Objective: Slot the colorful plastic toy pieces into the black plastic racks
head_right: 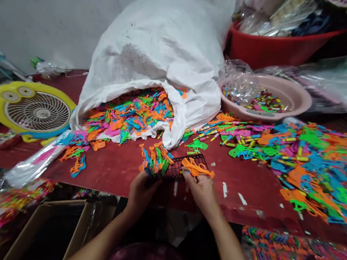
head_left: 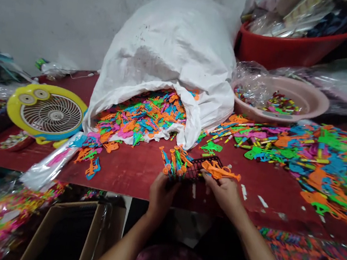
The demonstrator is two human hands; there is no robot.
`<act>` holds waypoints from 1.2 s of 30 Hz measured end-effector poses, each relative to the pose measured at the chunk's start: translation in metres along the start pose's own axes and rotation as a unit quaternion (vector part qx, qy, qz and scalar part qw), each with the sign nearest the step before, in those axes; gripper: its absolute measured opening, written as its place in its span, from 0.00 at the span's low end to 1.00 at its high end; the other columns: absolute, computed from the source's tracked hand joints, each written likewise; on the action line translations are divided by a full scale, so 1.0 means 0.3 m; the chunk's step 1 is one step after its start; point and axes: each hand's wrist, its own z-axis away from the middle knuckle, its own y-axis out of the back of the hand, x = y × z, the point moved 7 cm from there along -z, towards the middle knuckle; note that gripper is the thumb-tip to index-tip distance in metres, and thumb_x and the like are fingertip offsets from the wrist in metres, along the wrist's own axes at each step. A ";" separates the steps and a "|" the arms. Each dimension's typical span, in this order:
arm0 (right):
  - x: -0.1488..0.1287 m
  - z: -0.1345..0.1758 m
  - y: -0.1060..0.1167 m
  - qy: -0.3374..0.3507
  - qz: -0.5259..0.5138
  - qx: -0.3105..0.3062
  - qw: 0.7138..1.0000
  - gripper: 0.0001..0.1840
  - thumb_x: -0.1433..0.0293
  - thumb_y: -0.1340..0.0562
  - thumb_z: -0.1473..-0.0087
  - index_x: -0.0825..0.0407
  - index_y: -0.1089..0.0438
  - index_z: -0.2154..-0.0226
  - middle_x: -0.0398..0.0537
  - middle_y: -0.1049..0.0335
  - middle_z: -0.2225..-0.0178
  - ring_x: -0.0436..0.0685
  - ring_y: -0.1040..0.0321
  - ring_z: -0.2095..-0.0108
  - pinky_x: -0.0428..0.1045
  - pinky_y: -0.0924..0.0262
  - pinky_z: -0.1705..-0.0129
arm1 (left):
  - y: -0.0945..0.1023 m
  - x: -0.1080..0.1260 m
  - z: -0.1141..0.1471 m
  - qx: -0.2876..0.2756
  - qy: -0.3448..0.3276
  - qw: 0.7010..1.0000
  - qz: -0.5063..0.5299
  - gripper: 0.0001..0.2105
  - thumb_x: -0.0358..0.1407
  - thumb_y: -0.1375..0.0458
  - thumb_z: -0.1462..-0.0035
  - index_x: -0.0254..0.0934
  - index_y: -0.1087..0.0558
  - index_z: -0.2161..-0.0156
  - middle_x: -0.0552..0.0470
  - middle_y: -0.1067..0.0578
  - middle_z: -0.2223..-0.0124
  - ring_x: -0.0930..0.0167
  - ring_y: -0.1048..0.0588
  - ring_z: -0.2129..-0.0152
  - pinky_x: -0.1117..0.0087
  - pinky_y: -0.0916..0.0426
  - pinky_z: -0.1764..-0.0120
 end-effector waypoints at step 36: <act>-0.062 0.033 -0.198 0.160 0.256 -0.060 0.951 0.14 0.65 0.49 0.39 0.51 0.33 0.56 0.52 0.25 0.68 0.59 0.28 0.67 0.48 0.45 0.69 | 0.216 0.219 0.032 0.139 -0.156 0.974 -0.090 0.10 0.31 0.46 0.38 0.39 0.32 0.52 0.48 0.28 0.56 0.66 0.30 0.57 0.63 0.35 0.54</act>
